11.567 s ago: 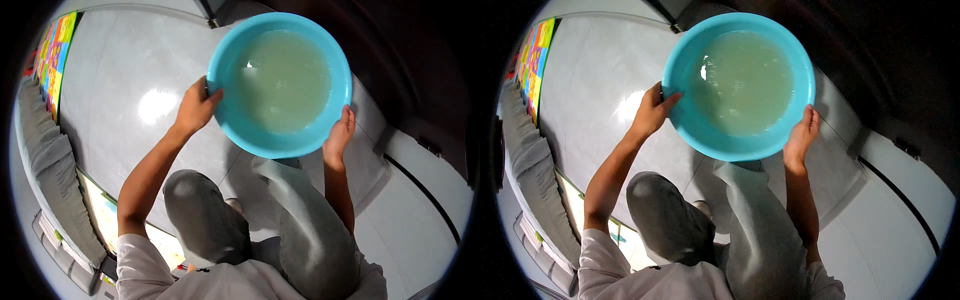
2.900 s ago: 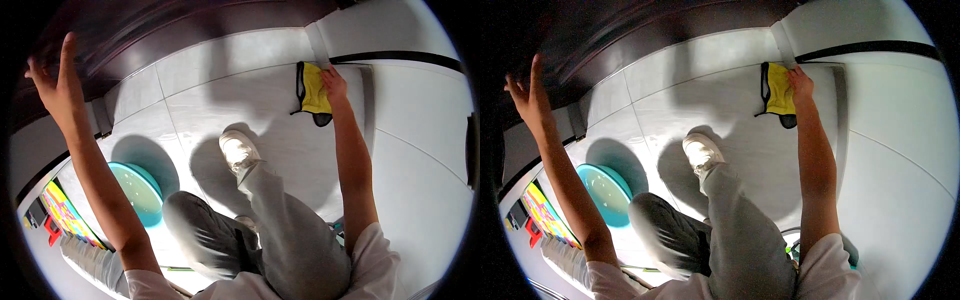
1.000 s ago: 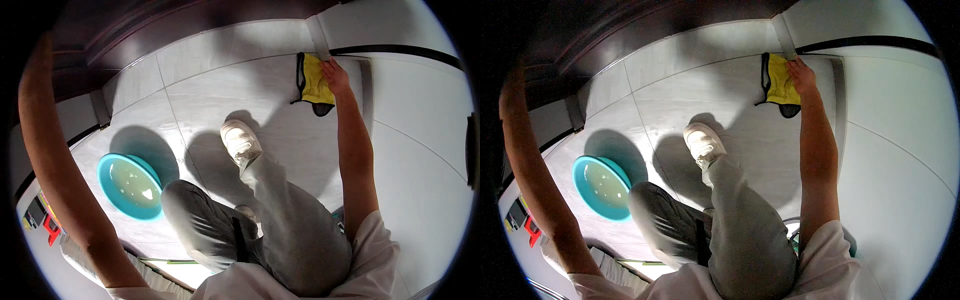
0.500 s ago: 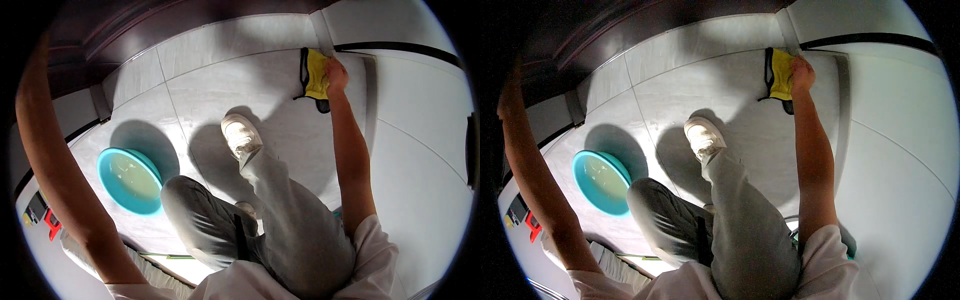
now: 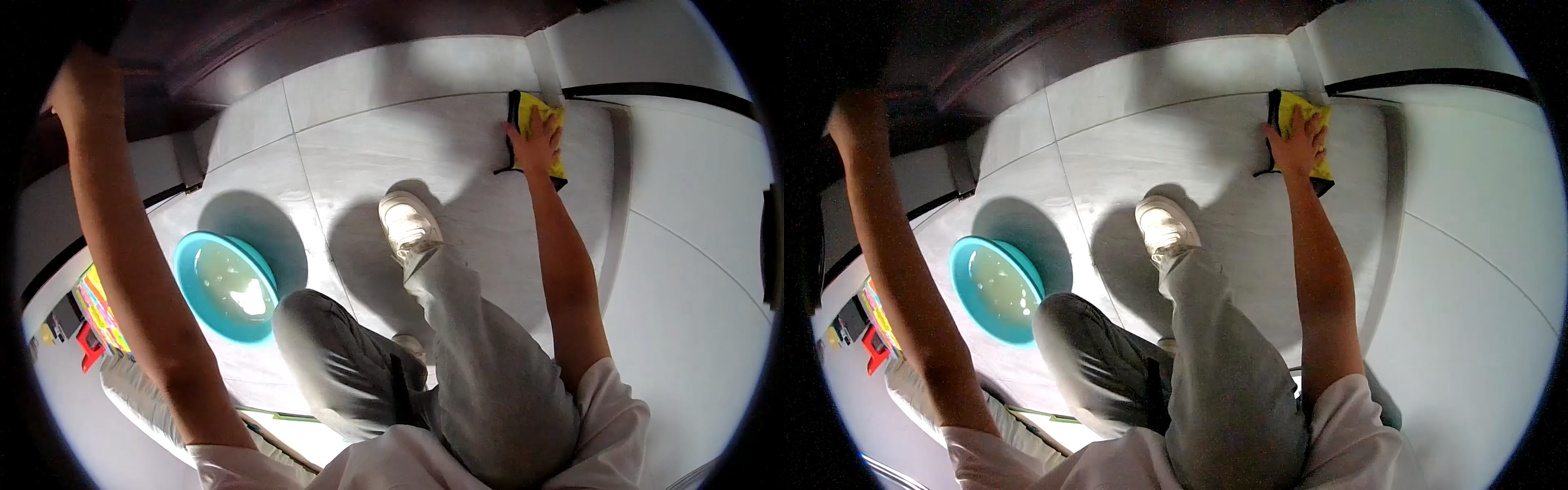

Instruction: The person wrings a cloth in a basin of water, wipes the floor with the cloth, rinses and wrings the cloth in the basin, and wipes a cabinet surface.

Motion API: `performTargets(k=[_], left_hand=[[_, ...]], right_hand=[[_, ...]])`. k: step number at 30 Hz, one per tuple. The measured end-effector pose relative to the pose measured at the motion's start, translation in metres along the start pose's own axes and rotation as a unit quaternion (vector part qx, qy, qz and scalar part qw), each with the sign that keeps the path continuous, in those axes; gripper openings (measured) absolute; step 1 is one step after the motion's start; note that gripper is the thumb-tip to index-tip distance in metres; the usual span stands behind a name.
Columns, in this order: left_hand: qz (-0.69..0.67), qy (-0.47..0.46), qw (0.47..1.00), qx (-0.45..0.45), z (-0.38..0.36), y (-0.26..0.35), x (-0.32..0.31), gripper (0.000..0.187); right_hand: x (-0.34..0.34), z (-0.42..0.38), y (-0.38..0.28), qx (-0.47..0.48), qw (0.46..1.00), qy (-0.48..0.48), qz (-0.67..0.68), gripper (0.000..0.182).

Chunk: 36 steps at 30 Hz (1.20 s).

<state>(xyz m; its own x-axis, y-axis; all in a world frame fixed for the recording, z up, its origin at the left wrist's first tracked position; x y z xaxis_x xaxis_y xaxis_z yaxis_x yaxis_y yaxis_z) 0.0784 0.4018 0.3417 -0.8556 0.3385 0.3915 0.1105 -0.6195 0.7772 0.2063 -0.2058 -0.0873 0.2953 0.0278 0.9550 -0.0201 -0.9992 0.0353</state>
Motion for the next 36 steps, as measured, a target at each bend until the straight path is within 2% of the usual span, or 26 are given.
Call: performTargets(k=[6,10,13,14,16,18,20,24,30,36], left_hand=[[-0.018,0.015,0.999,0.028,0.009,-0.003,0.011,0.138],[-0.038,0.038,0.995,0.084,0.006,-0.013,0.02,0.144],[-0.057,0.071,0.99,0.108,-0.017,0.009,0.016,0.149],[-0.062,0.091,0.991,0.07,-0.036,0.037,0.008,0.149],[-0.097,0.099,0.989,0.059,-0.04,0.041,0.012,0.149],[-0.072,0.116,0.99,0.042,-0.049,0.054,0.006,0.149],[-0.085,0.111,0.988,0.057,-0.022,0.015,0.017,0.15],[-0.101,0.092,0.99,0.013,-0.053,0.06,0.002,0.148],[-0.141,0.058,0.988,0.006,-0.049,0.051,0.004,0.141],[-0.235,-0.006,0.97,-0.066,-0.052,0.05,0.007,0.129]], right_hand=[[-0.007,-0.005,-0.014,0.022,0.991,-0.124,-0.042,0.128],[-0.006,-0.005,-0.016,0.018,0.989,-0.14,-0.046,0.135],[-0.005,-0.004,-0.019,0.017,0.987,-0.147,-0.066,0.136],[-0.006,-0.004,-0.022,0.008,0.984,-0.155,-0.085,0.136],[-0.01,-0.003,-0.019,0.015,0.984,-0.159,-0.074,0.136],[-0.014,-0.002,-0.019,0.018,0.985,-0.158,-0.068,0.136],[-0.016,0.0,-0.018,0.016,0.986,-0.15,-0.076,0.136],[-0.024,0.007,-0.012,0.025,0.99,-0.121,-0.07,0.137],[-0.02,0.004,-0.014,0.024,0.988,-0.128,-0.076,0.135],[-0.015,0.0,-0.014,0.038,0.989,-0.133,-0.052,0.132]])
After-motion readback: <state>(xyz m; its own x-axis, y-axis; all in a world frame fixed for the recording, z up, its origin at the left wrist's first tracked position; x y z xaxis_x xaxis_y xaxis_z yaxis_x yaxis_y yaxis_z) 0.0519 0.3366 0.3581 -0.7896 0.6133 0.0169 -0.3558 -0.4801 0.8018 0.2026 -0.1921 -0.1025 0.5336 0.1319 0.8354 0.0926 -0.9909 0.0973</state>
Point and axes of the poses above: each hand's wrist, its own z-axis towards the middle knuckle, its own x-axis out of the back of the hand, y = z × x, the point moved 10 cm from there along z, towards the middle knuckle, and after that the axes turned 15 degrees about -z, right-handed, at the moved point
